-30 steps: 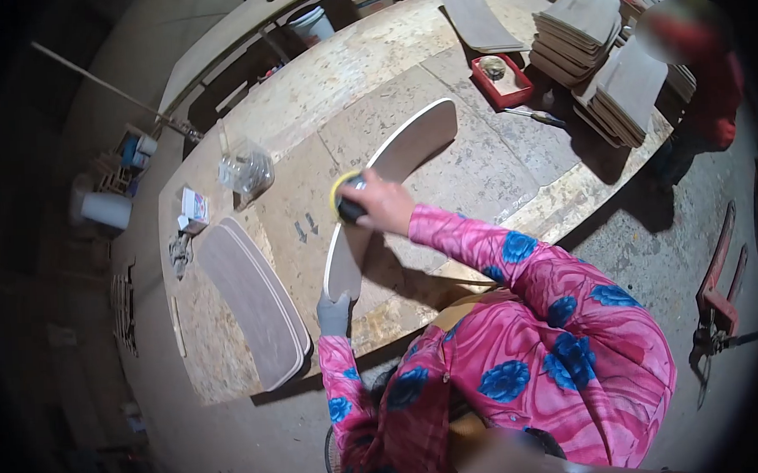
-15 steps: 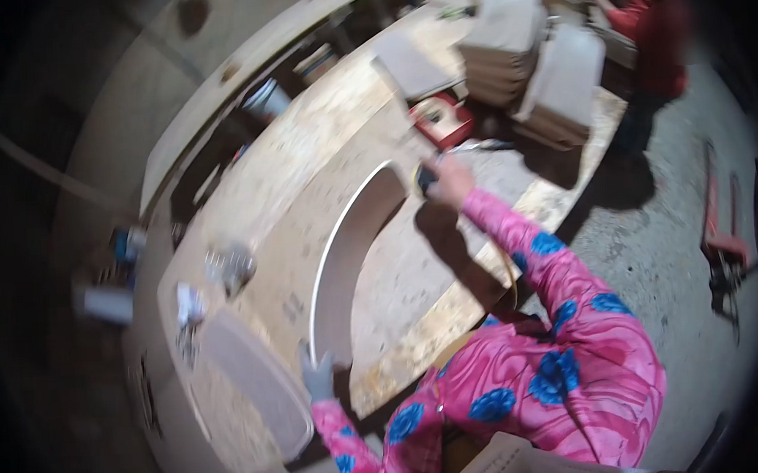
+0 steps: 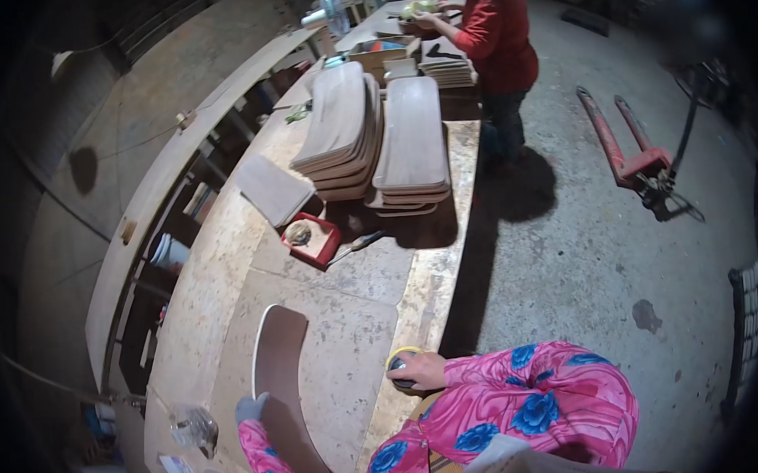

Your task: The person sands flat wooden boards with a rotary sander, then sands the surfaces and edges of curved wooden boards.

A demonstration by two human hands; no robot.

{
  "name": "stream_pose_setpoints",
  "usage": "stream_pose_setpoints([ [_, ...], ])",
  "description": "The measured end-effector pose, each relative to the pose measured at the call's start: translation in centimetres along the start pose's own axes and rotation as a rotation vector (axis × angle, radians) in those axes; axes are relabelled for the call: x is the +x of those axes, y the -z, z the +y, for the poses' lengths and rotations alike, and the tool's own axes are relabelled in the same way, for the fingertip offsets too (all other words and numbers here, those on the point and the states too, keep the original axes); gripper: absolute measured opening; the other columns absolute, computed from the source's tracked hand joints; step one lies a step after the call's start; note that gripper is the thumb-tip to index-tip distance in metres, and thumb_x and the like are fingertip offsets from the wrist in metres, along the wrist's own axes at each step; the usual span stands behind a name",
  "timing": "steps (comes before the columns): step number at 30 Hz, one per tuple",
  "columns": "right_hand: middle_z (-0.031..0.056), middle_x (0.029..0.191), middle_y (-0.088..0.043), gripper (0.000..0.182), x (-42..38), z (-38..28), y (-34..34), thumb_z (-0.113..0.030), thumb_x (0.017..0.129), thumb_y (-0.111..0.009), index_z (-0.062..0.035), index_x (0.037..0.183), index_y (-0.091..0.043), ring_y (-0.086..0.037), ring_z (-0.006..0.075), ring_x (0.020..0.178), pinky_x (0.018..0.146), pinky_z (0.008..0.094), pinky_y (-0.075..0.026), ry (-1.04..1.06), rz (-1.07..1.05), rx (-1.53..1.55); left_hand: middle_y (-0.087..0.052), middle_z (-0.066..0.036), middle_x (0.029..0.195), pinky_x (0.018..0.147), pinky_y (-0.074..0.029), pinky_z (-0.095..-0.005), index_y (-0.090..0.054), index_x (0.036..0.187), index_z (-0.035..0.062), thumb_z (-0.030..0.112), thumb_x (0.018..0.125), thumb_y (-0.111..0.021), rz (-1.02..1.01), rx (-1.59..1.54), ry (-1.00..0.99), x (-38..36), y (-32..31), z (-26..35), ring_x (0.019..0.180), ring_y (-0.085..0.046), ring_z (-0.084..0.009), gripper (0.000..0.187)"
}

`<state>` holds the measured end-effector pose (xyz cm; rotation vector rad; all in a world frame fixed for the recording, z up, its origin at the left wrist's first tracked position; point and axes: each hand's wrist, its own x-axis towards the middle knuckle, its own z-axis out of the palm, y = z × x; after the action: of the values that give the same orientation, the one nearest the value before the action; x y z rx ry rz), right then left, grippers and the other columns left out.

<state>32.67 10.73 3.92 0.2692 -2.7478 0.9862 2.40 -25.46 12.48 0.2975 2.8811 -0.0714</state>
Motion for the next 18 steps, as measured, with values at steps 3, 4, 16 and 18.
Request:
stream_pose_setpoints([
  [3,0.0148,0.101,-0.050,0.048,0.6,-1.6,-0.4,-0.021,0.072,-0.067,-0.0248,0.118,-0.055,-0.063,0.0344,0.073,0.062,0.0439,-0.054,-0.133,-0.001,-0.047,-0.064,-0.028,0.085,0.073,-0.048,-0.0480,-0.068,0.083,-0.0049,0.061,0.069,-0.065,0.019,-0.153,-0.041,0.8,-0.1,-2.3,0.080,-0.063,-0.0427,0.067],
  [4,0.0141,0.103,-0.050,0.050,0.9,-1.9,-0.6,-0.021,0.071,-0.068,-0.0254,0.118,-0.054,-0.064,0.0343,0.074,0.062,0.0435,-0.054,-0.167,0.004,-0.080,-0.064,-0.028,0.083,0.072,-0.048,-0.0483,-0.069,0.084,-0.0037,0.059,0.069,-0.066,0.113,-0.131,0.004,2.2,-1.3,-3.8,0.078,-0.063,-0.0428,0.065],
  [16,0.0181,0.098,-0.050,0.049,1.6,-4.7,-3.5,-0.021,0.071,-0.067,-0.0266,0.119,-0.057,-0.063,0.0355,0.074,0.066,0.0440,-0.053,-0.484,0.151,-0.231,-0.067,-0.020,0.074,0.062,-0.051,-0.0412,-0.065,0.093,-0.0074,0.038,0.078,-0.058,-0.032,-0.732,0.037,1.2,-3.0,-8.8,0.070,-0.067,-0.0308,0.049],
  [18,0.0183,0.098,-0.050,0.051,1.7,-5.2,-4.0,-0.020,0.069,-0.068,-0.0263,0.119,-0.057,-0.063,0.0357,0.075,0.066,0.0440,-0.053,-0.529,0.203,-0.241,-0.067,-0.020,0.098,0.080,-0.047,-0.0388,-0.050,0.130,0.0067,0.036,0.080,-0.055,0.231,-0.603,0.029,-4.5,2.3,-5.4,0.089,-0.064,-0.0338,0.058],
])
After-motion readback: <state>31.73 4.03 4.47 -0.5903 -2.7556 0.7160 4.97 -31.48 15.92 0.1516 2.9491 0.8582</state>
